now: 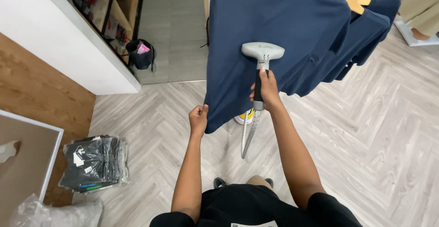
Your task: The person steams a navy blue t-shirt hanging on a wooden hanger using a handheld garment steamer. They move the steamer over the front and back of the shirt, adjusting the fabric with their hands to smooth out wrinkles.
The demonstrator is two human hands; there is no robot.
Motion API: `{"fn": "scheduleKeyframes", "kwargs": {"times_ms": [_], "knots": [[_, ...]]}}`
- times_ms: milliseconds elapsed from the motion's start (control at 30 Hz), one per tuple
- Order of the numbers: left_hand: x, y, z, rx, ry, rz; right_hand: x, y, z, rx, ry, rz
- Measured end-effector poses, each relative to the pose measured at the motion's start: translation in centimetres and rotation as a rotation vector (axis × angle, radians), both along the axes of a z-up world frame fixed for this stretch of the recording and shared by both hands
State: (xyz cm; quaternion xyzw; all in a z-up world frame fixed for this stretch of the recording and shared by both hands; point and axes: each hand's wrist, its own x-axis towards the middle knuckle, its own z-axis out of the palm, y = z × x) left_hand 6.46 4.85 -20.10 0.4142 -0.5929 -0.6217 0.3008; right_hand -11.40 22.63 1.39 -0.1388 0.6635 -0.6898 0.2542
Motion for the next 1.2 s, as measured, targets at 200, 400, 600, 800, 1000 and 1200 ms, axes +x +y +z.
{"fn": "scheduleKeyframes", "kwargs": {"times_ms": [200,400,600,800,1000,1200], "knots": [[3.9,3.2,6.0,0.321,0.075,-0.138,8.8,-0.4,-9.4,0.132,-0.112,0.175],[4.2,4.0,-0.8,0.333,0.063,-0.106,10.9,2.4,-9.4,0.225,-0.181,0.256],[3.5,6.9,-1.5,0.24,0.042,0.045,0.8,3.2,-3.7,0.121,-0.029,0.071],[3.8,9.6,-1.3,0.214,0.084,0.199,4.4,5.1,-7.3,0.17,-0.056,0.299],[4.3,12.6,1.0,0.211,0.093,0.366,9.4,9.7,-11.3,0.241,-0.213,0.534],[4.1,16.0,1.2,0.113,-0.008,0.438,0.1,7.6,-5.7,0.169,-0.041,0.373]]}}
